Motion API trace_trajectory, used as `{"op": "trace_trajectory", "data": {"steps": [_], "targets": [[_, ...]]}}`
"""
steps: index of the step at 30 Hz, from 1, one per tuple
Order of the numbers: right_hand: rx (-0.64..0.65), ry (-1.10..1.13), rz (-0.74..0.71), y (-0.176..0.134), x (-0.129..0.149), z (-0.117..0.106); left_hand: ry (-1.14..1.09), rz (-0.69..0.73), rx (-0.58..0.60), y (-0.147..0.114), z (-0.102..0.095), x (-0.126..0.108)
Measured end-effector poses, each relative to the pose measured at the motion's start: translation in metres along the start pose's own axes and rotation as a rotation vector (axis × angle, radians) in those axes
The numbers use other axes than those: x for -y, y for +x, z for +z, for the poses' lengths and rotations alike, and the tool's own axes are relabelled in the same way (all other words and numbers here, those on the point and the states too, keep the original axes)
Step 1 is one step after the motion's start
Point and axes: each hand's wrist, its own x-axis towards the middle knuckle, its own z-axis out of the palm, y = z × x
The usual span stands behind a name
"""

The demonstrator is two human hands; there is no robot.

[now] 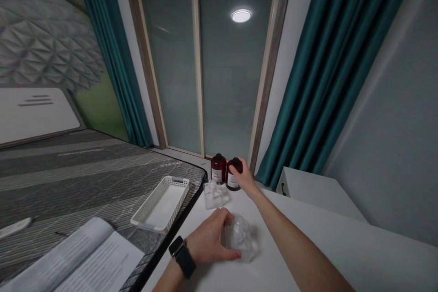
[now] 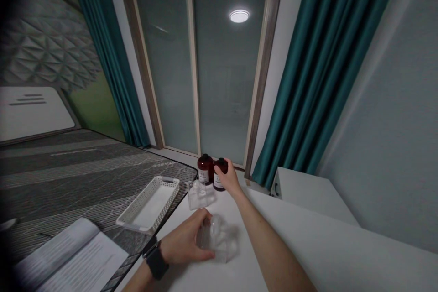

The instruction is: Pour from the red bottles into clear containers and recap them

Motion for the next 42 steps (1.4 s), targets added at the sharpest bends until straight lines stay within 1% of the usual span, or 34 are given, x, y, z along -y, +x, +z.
{"op": "trace_trajectory", "data": {"steps": [4, 8, 12, 22, 26, 31, 33, 38, 42], "targets": [[0.030, 0.032, -0.006, -0.009, 0.004, -0.012, -0.008, 0.020, -0.004, 0.001, 0.001, 0.004], [0.047, 0.064, -0.009, -0.029, 0.012, -0.028, 0.000, 0.030, -0.016, 0.001, 0.003, 0.006], [0.064, 0.086, -0.011, -0.058, 0.022, -0.049, -0.009, 0.060, -0.027, 0.001, 0.003, 0.008], [0.116, 0.095, -0.001, -0.138, 0.054, -0.112, 0.014, 0.090, -0.062, 0.001, 0.004, 0.008], [0.163, 0.108, 0.039, -0.170, 0.066, -0.134, 0.002, 0.088, -0.036, 0.001, 0.006, 0.005], [0.252, 0.124, 0.082, -0.212, 0.079, -0.161, -0.040, 0.123, 0.002, 0.003, 0.010, 0.003], [0.267, 0.130, 0.106, -0.228, 0.084, -0.169, -0.056, 0.133, 0.031, 0.005, 0.011, 0.001], [0.255, 0.141, 0.140, -0.255, 0.093, -0.186, -0.028, 0.162, 0.116, 0.015, 0.019, -0.012], [0.211, 0.135, 0.122, -0.260, 0.093, -0.192, 0.005, 0.215, 0.116, 0.028, 0.030, -0.028]]}}
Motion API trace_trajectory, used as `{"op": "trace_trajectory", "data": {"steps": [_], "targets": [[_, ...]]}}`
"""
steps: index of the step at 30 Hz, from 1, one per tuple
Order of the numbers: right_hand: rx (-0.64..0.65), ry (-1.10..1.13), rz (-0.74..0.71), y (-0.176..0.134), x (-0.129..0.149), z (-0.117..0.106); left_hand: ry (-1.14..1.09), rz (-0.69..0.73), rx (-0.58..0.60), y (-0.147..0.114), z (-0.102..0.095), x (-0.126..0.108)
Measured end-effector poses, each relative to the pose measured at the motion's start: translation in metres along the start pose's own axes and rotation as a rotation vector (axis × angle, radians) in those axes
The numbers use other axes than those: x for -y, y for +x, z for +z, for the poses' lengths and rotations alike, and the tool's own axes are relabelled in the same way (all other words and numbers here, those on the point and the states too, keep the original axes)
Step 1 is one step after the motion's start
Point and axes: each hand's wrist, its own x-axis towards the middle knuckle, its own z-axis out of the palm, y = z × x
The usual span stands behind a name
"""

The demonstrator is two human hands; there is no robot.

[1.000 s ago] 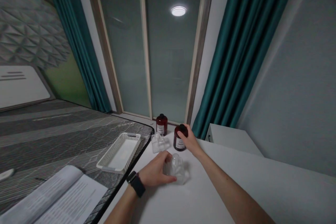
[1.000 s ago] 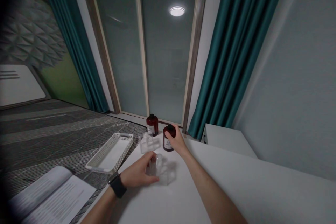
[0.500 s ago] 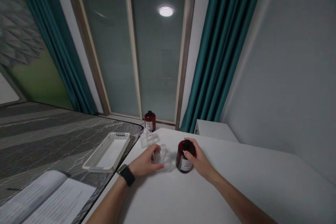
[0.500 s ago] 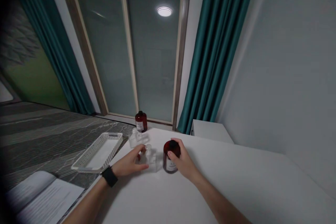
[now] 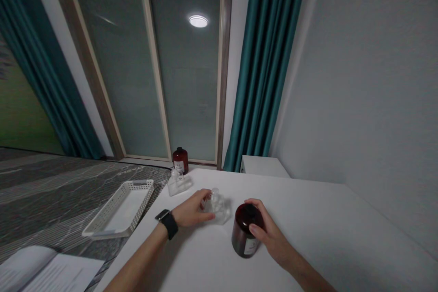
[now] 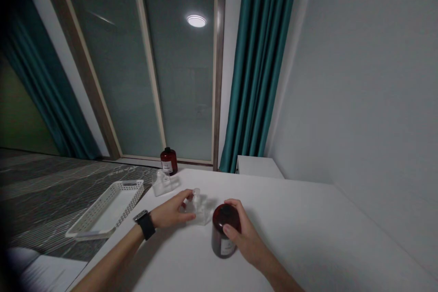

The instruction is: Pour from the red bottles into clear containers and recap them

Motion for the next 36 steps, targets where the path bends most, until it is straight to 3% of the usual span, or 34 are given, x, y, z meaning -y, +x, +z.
{"op": "trace_trajectory", "data": {"steps": [8, 14, 17, 20, 23, 27, 32, 36], "targets": [[-0.125, -0.045, -0.034, 0.001, -0.011, -0.012, -0.048, 0.051, -0.031, 0.026, 0.027, -0.006], [-0.250, -0.034, -0.027, 0.001, -0.019, -0.024, -0.131, 0.104, -0.124, 0.015, 0.049, 0.001], [-0.306, 0.133, 0.001, 0.004, -0.023, -0.024, -0.111, 0.134, -0.161, 0.010, 0.054, 0.001], [-0.340, 0.307, 0.044, 0.008, -0.029, -0.023, -0.056, 0.158, -0.262, 0.010, 0.057, 0.000], [-0.348, 0.386, 0.108, 0.012, -0.035, -0.021, 0.034, 0.200, -0.457, 0.009, 0.056, -0.006], [-0.292, 0.431, 0.129, 0.008, -0.043, -0.018, 0.120, 0.367, -0.601, 0.000, 0.053, -0.026], [-0.131, 0.232, 0.075, -0.005, -0.042, -0.009, -0.031, 0.446, -0.519, -0.006, 0.060, -0.061], [-0.015, 0.076, -0.006, -0.007, -0.025, 0.000, -0.143, 0.463, -0.441, -0.005, 0.063, -0.074]]}}
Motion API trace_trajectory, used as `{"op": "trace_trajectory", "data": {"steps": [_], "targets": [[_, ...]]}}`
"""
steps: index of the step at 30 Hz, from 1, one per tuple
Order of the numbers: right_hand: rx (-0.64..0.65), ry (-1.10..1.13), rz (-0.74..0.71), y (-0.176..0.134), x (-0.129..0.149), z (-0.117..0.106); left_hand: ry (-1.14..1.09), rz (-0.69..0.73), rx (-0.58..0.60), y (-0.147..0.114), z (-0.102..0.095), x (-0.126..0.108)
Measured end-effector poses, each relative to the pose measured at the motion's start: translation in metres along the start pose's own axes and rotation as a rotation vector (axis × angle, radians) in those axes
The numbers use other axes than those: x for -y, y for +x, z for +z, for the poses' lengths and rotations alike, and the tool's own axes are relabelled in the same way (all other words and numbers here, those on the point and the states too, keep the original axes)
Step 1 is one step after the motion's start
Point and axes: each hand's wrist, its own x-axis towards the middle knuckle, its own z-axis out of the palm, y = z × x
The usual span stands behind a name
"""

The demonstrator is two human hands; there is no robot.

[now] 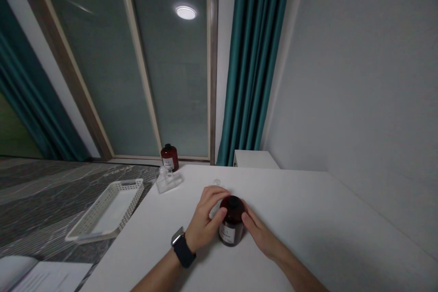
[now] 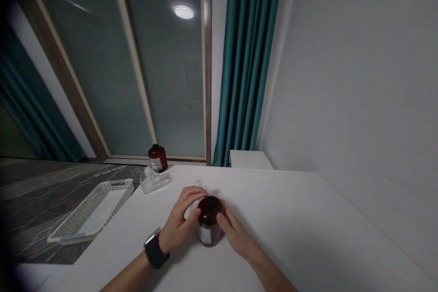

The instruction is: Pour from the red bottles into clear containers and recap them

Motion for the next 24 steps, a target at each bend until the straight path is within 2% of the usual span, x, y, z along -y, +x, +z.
{"op": "trace_trajectory", "data": {"steps": [4, 9, 18, 24], "targets": [[0.075, -0.007, -0.028, 0.002, 0.011, 0.004, -0.003, -0.035, 0.030, 0.003, -0.005, -0.005], [0.093, -0.010, -0.003, 0.002, 0.004, -0.001, -0.087, -0.086, 0.090, 0.007, -0.007, -0.006], [0.107, 0.060, -0.046, 0.006, 0.009, 0.006, -0.202, -0.101, 0.042, 0.010, -0.002, -0.009], [0.095, 0.054, -0.073, 0.005, 0.007, 0.005, -0.199, -0.133, 0.004, 0.009, 0.003, -0.012]]}}
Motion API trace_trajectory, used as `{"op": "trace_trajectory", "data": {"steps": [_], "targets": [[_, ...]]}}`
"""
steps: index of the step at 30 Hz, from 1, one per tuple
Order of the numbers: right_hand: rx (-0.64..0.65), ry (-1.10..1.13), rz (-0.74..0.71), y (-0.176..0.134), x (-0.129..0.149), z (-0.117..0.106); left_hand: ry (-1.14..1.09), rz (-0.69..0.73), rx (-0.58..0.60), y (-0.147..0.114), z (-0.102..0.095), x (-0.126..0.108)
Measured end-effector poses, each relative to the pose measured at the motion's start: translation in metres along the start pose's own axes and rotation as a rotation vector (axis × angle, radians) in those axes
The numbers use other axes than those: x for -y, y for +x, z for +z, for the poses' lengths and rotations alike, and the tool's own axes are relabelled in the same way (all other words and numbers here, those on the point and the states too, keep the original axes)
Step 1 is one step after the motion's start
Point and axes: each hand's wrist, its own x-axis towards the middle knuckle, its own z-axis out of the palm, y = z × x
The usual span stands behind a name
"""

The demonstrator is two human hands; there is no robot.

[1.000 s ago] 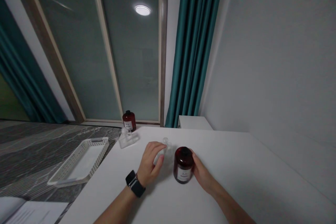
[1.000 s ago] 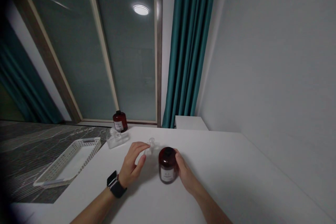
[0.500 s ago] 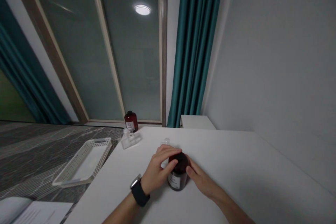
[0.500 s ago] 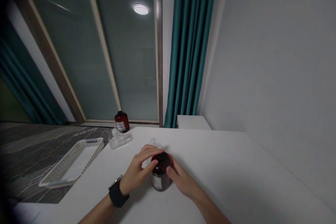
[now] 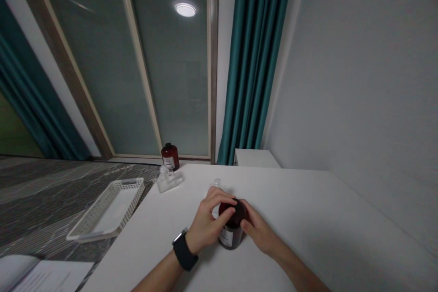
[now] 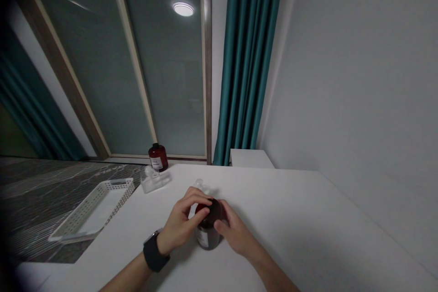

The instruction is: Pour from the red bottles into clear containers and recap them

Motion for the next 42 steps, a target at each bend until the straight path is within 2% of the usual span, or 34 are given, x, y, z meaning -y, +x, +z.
{"op": "trace_trajectory", "data": {"steps": [4, 6, 12, 15, 17, 20, 23, 27, 32, 40, 42], "targets": [[0.025, -0.013, 0.012, 0.000, 0.005, 0.000, 0.030, -0.059, -0.058, -0.001, 0.001, 0.004], [0.045, -0.016, 0.019, -0.001, 0.009, 0.000, 0.020, -0.063, -0.047, -0.002, -0.003, 0.005], [0.087, -0.058, 0.020, -0.006, 0.016, -0.008, -0.003, -0.047, 0.185, -0.003, -0.025, 0.008], [0.082, -0.074, -0.001, -0.008, 0.014, -0.013, -0.028, -0.046, 0.242, -0.005, -0.028, 0.010], [-0.012, -0.108, -0.031, -0.007, 0.012, -0.015, -0.054, -0.056, 0.235, -0.007, -0.023, 0.011], [-0.224, -0.222, -0.151, -0.005, 0.011, -0.012, -0.110, -0.090, 0.200, -0.012, -0.012, 0.011], [-0.334, -0.341, -0.292, -0.004, 0.016, -0.004, -0.133, -0.115, 0.162, -0.017, -0.001, 0.011], [-0.376, -0.415, -0.350, -0.005, 0.025, 0.008, -0.112, -0.057, 0.109, -0.019, 0.004, 0.011], [-0.382, -0.390, -0.330, -0.007, 0.025, 0.010, -0.068, 0.018, 0.078, -0.020, 0.004, 0.013], [-0.282, -0.298, -0.278, -0.014, 0.030, 0.013, -0.051, 0.031, 0.065, -0.023, 0.008, 0.014], [-0.297, -0.315, -0.278, -0.014, 0.030, 0.014, -0.030, 0.035, 0.053, -0.023, 0.009, 0.015]]}}
